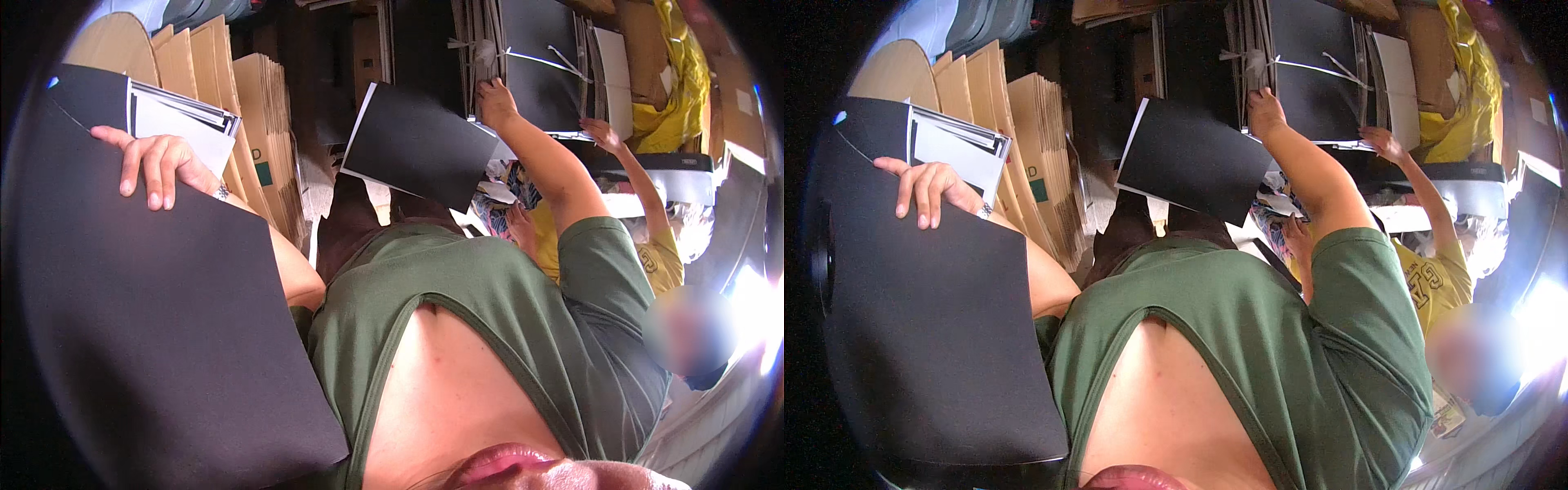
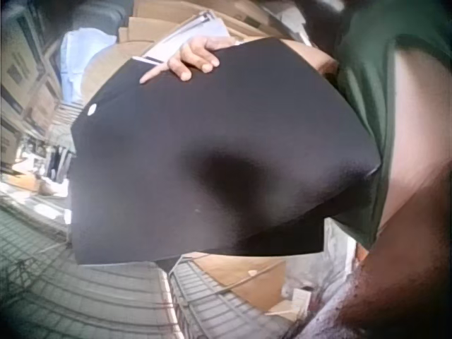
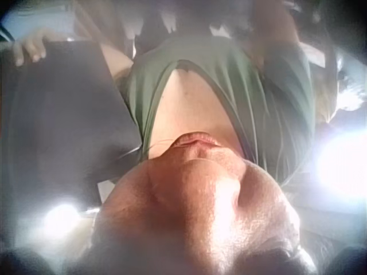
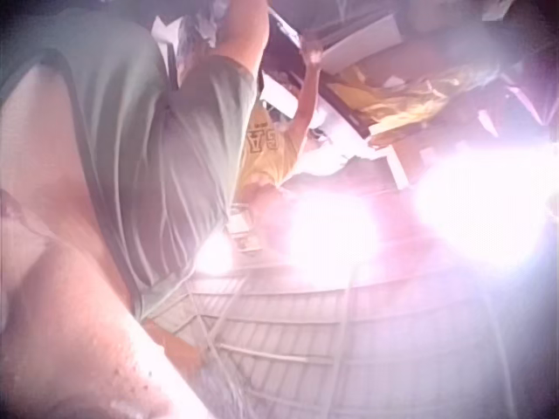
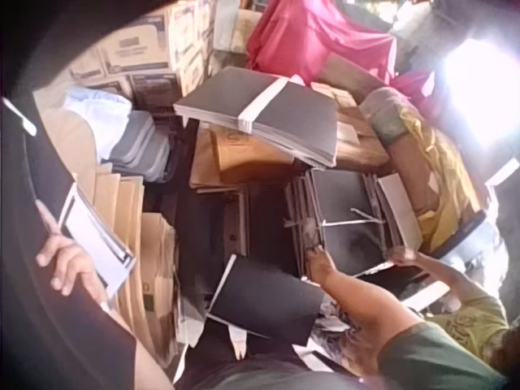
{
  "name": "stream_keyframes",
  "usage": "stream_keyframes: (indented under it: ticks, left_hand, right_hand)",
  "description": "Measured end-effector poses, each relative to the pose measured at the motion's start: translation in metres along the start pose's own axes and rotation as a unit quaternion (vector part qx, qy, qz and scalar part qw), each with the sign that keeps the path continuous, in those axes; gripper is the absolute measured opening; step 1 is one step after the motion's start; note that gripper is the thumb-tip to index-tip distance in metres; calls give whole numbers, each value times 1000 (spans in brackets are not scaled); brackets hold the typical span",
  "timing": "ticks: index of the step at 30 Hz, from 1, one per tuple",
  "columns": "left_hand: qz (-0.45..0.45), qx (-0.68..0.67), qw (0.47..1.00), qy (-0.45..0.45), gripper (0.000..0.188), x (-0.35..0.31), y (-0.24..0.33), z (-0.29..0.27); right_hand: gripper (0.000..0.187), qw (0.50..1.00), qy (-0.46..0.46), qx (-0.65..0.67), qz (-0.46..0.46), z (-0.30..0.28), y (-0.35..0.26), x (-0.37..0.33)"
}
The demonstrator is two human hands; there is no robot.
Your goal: The person picks up black folders from multiple stacks, turns them over to look at the pages inside, and carries a stack while walking through a manufacturing facility.
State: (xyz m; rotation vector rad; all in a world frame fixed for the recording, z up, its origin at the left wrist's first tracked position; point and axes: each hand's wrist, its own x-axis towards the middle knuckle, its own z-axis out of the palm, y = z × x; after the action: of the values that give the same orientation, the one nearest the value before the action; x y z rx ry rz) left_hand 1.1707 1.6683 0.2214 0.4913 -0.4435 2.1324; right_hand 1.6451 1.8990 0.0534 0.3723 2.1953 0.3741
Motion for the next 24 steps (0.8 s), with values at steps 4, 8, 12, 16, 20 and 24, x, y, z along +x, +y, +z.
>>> stream_keyframes:
  ticks: [4, 8, 12, 16, 20, 24]
  left_hand:
    - [11, 8, 1000, 5, 53, 0, 1, 3]
    - [17, 26, 1000, 4, 51, -3, 6, 0]
    - [31, 39, 999, 12, 51, -7, 11, 0]
    - [28, 57, 998, -2, 51, -11, 20, -1]
    - [28, 66, 997, 5, 53, -11, 22, -4]
    - [10, 51, 999, 0, 54, -12, 22, -4]
  right_hand:
    - [32, 998, 53, 14, -20, 1, 3, -1]
    - [29, 997, 71, 30, -31, 5, 7, -1]
    - [27, 997, 48, 34, -44, 9, 12, -1]
    - [27, 1000, 20, 8, -5, -3, -2, 1]
    - [29, 999, 44, -6, 25, 9, -20, -6]
    - [33, 979, 195, -8, 53, 39, -48, -40]
